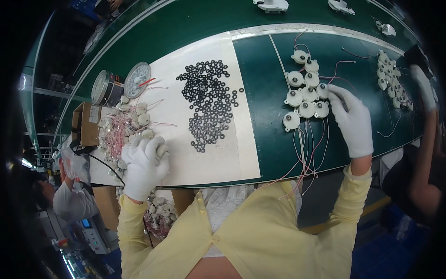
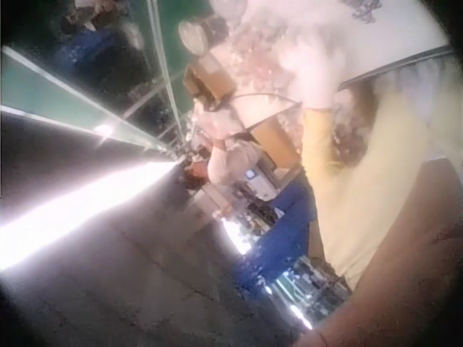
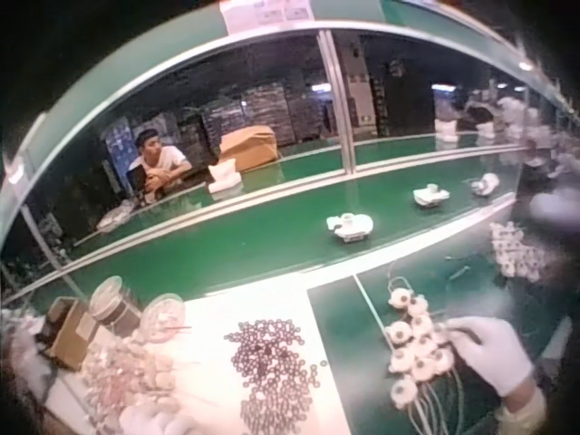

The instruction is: The person assembles small white electronic components by inserting black washers into their centers. They handle the components one at a time, picking them up from a pile, inserting a washer, and placing them on the table. The person also uses a small brush to apply a substance to the components.

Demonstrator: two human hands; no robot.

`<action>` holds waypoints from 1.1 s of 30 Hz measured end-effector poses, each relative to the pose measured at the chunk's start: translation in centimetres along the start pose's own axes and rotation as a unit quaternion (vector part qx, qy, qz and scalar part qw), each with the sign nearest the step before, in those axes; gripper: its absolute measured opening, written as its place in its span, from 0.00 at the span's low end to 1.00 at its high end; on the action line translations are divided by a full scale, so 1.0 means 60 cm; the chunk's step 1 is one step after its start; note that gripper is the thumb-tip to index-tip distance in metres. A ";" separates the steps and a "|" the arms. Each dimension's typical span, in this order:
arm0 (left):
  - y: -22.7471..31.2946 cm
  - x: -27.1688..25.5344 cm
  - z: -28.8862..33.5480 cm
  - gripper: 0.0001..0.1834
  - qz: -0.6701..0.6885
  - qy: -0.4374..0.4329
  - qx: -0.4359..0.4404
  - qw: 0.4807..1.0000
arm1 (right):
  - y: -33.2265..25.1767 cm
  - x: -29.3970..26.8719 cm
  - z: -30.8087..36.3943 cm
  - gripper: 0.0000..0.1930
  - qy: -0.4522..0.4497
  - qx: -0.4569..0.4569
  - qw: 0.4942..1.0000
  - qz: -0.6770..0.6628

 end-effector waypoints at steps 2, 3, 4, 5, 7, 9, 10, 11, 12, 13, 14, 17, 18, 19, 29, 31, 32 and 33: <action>0.010 0.009 -0.004 0.16 0.060 0.009 0.016 0.998 | -0.022 -0.020 0.022 0.14 0.059 -0.077 0.995 -0.003; 0.020 0.011 -0.007 0.17 0.053 0.031 0.025 0.998 | -0.048 -0.026 0.040 0.14 0.072 -0.077 0.994 0.006; 0.021 0.022 -0.009 0.18 0.047 0.030 0.028 0.998 | -0.073 -0.021 0.058 0.14 0.071 -0.093 0.993 -0.027; 0.020 0.033 -0.006 0.19 0.040 0.027 0.030 0.998 | -0.097 -0.010 0.078 0.15 0.068 -0.108 0.990 -0.061; 0.025 0.035 -0.002 0.24 0.034 0.023 0.024 0.999 | -0.160 0.024 0.119 0.17 0.033 -0.197 0.976 -0.088; 0.035 0.017 0.000 0.29 0.030 0.026 0.015 0.999 | -0.227 0.079 0.157 0.19 -0.065 -0.302 0.944 -0.112; 0.037 0.015 0.000 0.29 0.051 0.010 0.024 0.998 | -0.254 0.109 0.171 0.20 -0.132 -0.332 0.923 -0.140; 0.039 0.013 0.004 0.30 0.075 -0.007 0.030 0.997 | -0.269 0.150 0.186 0.20 -0.204 -0.350 0.897 -0.175; 0.040 0.014 0.007 0.30 0.096 -0.025 0.035 0.994 | -0.275 0.188 0.204 0.20 -0.274 -0.365 0.864 -0.211; 0.028 0.009 0.005 0.28 0.110 0.021 0.015 0.994 | -0.276 0.202 0.210 0.21 -0.279 -0.377 0.858 -0.208; 0.009 0.013 0.003 0.26 0.123 0.068 -0.009 0.990 | -0.280 0.216 0.216 0.22 -0.285 -0.391 0.850 -0.207; -0.017 0.013 -0.027 0.21 0.153 0.100 -0.033 0.983 | -0.278 0.233 0.199 0.22 -0.283 -0.374 0.860 -0.201; -0.020 0.013 -0.038 0.19 0.161 0.095 -0.035 0.982 | -0.275 0.236 0.190 0.22 -0.280 -0.361 0.867 -0.198; -0.028 0.034 -0.046 0.16 0.192 0.032 -0.067 0.979 | -0.269 0.237 0.190 0.21 -0.264 -0.366 0.867 -0.210; 0.012 0.072 -0.021 0.16 0.232 -0.178 -0.075 0.953 | -0.236 0.255 0.187 0.18 -0.222 -0.382 0.872 -0.210; 0.022 0.064 -0.001 0.18 0.171 -0.179 -0.038 0.968 | -0.240 0.257 0.189 0.18 -0.227 -0.390 0.868 -0.206; 0.028 0.058 -0.002 0.18 0.172 -0.155 -0.015 0.973 | -0.240 0.257 0.191 0.18 -0.227 -0.395 0.868 -0.199; 0.034 0.053 -0.004 0.18 0.173 -0.130 0.007 0.976 | -0.240 0.257 0.193 0.18 -0.226 -0.399 0.867 -0.192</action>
Point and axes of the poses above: each hand's wrist, its own z-axis away from the middle knuckle, its own x-axis out of the palm, y = z × x, the point moved 9 cm from there along -z, towards the middle knuckle, and after that the axes turned 6 degrees about -z, right-handed, at the moved point
